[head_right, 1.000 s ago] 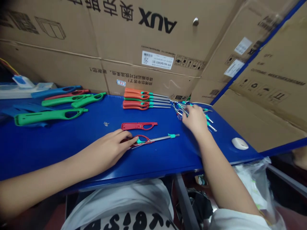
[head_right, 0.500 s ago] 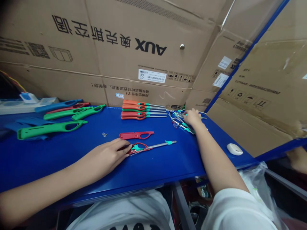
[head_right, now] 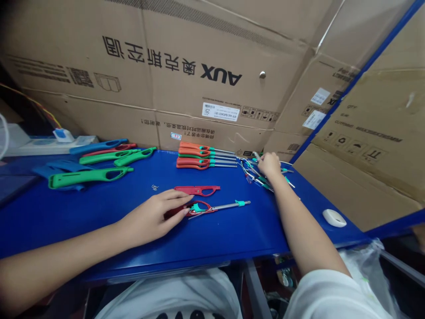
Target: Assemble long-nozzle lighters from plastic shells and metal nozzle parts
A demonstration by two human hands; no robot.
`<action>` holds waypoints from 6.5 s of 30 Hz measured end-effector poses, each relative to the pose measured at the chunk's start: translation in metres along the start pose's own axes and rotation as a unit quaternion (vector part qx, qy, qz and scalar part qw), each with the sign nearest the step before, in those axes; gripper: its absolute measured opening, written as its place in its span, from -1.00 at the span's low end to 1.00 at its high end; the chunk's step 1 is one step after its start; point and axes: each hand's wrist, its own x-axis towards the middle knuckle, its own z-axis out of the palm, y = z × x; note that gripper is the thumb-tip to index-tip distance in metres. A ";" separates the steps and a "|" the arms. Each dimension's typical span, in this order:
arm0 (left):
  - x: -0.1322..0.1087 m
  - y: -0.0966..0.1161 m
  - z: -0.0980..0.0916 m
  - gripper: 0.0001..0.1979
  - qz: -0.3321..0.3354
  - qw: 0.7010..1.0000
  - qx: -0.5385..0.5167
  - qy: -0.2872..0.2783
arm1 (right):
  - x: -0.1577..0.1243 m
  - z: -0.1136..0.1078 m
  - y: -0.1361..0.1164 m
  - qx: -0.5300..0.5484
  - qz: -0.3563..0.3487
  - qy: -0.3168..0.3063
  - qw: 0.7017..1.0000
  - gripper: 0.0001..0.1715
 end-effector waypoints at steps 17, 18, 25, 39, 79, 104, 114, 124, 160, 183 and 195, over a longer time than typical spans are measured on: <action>0.010 0.007 0.007 -0.73 -0.142 0.909 -0.374 0.113 | -0.189 -0.008 -0.112 0.317 -0.399 -0.125 0.851 -0.86; 0.010 0.008 0.005 -0.74 -0.151 0.907 -0.373 0.123 | -0.189 -0.009 -0.109 0.297 -0.406 -0.128 0.854 -0.82; 0.005 0.014 -0.011 -0.59 -0.189 0.925 -0.327 0.042 | -0.191 -0.011 -0.082 0.183 -0.513 -0.214 0.811 -0.86; 0.011 -0.009 -0.011 -0.62 -0.158 0.974 -0.153 -0.051 | -0.155 0.007 -0.089 0.454 -0.268 -0.382 0.759 -0.60; 0.009 -0.012 -0.010 -0.71 -0.119 0.979 -0.156 -0.055 | -0.145 0.012 -0.086 0.480 -0.325 -0.334 0.743 -0.76; 0.007 -0.010 -0.002 -0.72 -0.110 0.978 -0.155 -0.081 | -0.150 0.016 -0.086 0.476 -0.346 -0.324 0.741 -0.82; 0.010 -0.010 -0.001 -0.68 -0.137 0.972 -0.180 -0.064 | -0.152 0.016 -0.091 0.532 -0.181 -0.389 0.730 -0.59; 0.006 -0.007 0.006 -0.71 -0.140 0.976 -0.167 -0.027 | -0.161 0.017 -0.092 0.511 -0.202 -0.349 0.759 -0.51; 0.009 -0.008 0.013 -0.68 -0.150 0.975 -0.163 -0.004 | -0.159 0.019 -0.095 0.516 -0.192 -0.328 0.767 -0.43; 0.012 -0.025 -0.019 -0.69 -0.125 0.990 -0.046 -0.052 | -0.150 0.018 -0.081 0.430 -0.296 -0.276 0.807 -0.58; 0.011 -0.023 -0.015 -0.76 -0.111 0.990 -0.081 -0.040 | -0.157 0.025 -0.084 0.339 -0.387 -0.115 0.849 -0.84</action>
